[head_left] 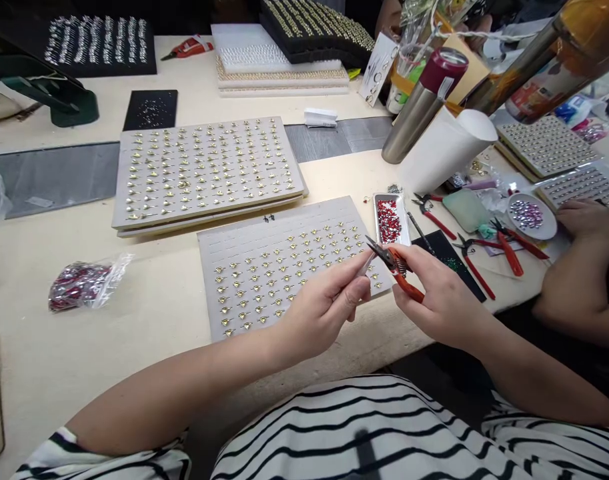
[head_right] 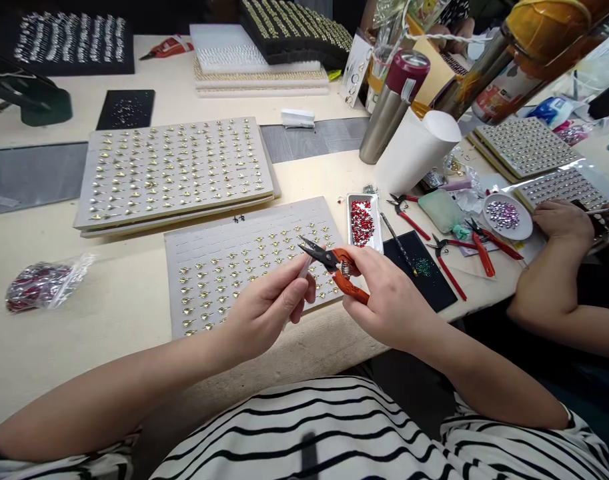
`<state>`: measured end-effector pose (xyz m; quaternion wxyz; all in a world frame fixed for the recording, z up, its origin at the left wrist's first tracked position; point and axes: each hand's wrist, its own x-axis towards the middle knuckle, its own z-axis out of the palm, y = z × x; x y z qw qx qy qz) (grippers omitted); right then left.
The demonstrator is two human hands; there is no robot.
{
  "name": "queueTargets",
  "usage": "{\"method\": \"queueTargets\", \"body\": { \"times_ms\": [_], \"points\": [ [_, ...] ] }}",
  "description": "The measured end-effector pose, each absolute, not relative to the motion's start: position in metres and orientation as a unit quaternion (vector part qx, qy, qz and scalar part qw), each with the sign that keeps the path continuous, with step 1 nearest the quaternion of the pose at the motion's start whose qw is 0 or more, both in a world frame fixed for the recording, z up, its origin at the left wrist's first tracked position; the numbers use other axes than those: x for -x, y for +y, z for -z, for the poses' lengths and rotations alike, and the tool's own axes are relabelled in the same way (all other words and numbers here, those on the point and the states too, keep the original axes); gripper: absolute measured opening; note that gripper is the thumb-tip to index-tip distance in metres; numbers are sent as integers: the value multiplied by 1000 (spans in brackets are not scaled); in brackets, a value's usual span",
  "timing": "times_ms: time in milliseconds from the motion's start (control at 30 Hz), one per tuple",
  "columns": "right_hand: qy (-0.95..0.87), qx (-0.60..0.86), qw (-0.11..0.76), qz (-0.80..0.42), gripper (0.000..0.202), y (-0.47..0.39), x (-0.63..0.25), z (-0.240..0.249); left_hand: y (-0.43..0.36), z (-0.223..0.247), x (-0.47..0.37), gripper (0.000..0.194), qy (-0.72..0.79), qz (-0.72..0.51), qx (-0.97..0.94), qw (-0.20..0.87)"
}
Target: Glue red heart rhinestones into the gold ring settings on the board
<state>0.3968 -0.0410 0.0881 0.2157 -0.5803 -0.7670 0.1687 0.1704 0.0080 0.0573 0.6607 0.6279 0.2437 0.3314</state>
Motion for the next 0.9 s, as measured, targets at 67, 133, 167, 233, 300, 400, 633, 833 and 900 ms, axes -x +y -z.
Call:
{"method": "queueTargets", "body": {
  "times_ms": [67, 133, 167, 233, 300, 400, 633, 833, 900],
  "points": [
    [-766, 581, 216, -168, 59, -41, -397, -87, 8, -58, -171, 50, 247, -330, -629, 659],
    [-765, 583, 217, -166, 59, -41, -398, -86, 8, -58, -171, 50, 253, -328, -629, 658],
    [-765, 583, 218, -166, 59, -41, -399, -86, 9, -58, -171, 50, 255, -326, -629, 659],
    [-766, 582, 218, -165, 60, -40, -400, -86, 9, -59, -171, 50, 257, -321, -628, 661],
    [-767, 581, 219, -162, 62, -40, -399, -86, 9, -59, -171, 50, 259, -316, -626, 664],
    [-771, 575, 226, -158, 57, -40, -396, -86, 9, -60, -171, 50, 262, -315, -623, 666],
    [-700, 670, 244, -21, 48, -18, -430, -84, 7, -65, -164, 51, 290, -303, -606, 676],
    [-489, 871, 36, 32, 55, 25, -531, -68, 8, -73, -152, 39, 386, -276, -548, 689],
    [-457, 889, 15, 36, 54, 29, -552, -55, 6, -75, -151, 36, 419, -281, -549, 667]
  ]
}}
